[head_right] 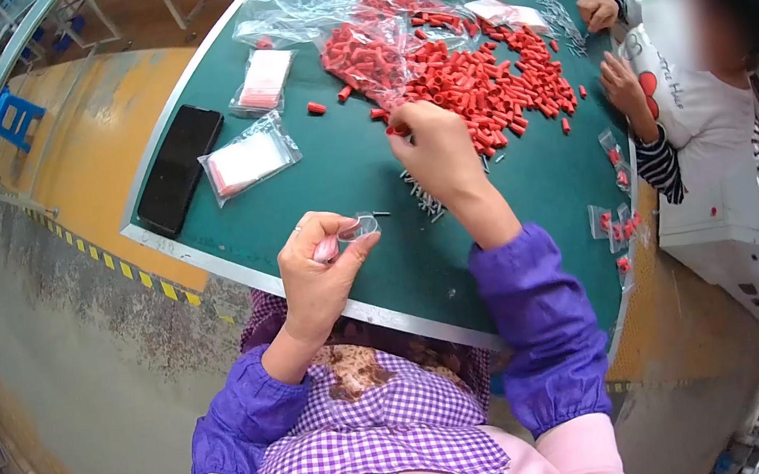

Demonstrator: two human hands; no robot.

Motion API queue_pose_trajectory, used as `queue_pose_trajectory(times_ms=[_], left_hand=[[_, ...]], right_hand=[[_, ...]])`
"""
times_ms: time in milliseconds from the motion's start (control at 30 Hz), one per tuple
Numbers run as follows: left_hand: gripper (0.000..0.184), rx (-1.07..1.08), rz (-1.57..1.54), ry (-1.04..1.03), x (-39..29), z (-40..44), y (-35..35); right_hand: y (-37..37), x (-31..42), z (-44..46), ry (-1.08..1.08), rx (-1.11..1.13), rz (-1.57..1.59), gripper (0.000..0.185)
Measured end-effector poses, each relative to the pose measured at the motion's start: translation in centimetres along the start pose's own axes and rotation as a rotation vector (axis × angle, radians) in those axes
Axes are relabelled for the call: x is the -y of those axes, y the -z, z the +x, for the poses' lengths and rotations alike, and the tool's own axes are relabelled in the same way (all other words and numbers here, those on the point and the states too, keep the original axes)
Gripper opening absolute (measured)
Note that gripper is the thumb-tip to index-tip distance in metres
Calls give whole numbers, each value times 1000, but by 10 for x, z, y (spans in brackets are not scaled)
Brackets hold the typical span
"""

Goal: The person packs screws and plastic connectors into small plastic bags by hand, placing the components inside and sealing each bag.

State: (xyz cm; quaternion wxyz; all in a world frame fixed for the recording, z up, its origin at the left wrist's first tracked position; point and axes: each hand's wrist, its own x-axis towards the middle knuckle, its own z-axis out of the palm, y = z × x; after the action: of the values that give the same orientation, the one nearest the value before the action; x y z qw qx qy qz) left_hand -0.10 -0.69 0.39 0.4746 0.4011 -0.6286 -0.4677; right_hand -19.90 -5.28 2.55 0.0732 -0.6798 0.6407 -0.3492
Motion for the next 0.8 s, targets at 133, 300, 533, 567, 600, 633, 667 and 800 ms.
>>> queue_pose_trajectory(times_ms=[133,300,533,567,600,633,667,800], left_hand=[[21,-6,54,-10,3,7,3],[22,-6,74,-38,1,11,-2],[21,7,96,-29,-2,11,-1],[21,9,103,-50,-2,11,-1],[21,11,109,-70,-2,11,-2],[21,14,108,-70,-2,11,-4],[21,15,95,-84,-2,11,-7],[21,28,70,-25,1,11,-5]], right_hand=[[31,50,-22,-332,184,697,15],[33,66,-42,-204,245,604,16],[22,57,-59,-186,54,594,17],[23,55,-61,-188,54,474,15],[23,56,-62,-189,54,473,15],[22,58,-64,-149,90,427,13],[20,60,-66,-110,125,380,11],[19,53,-72,-368,-81,525,9]])
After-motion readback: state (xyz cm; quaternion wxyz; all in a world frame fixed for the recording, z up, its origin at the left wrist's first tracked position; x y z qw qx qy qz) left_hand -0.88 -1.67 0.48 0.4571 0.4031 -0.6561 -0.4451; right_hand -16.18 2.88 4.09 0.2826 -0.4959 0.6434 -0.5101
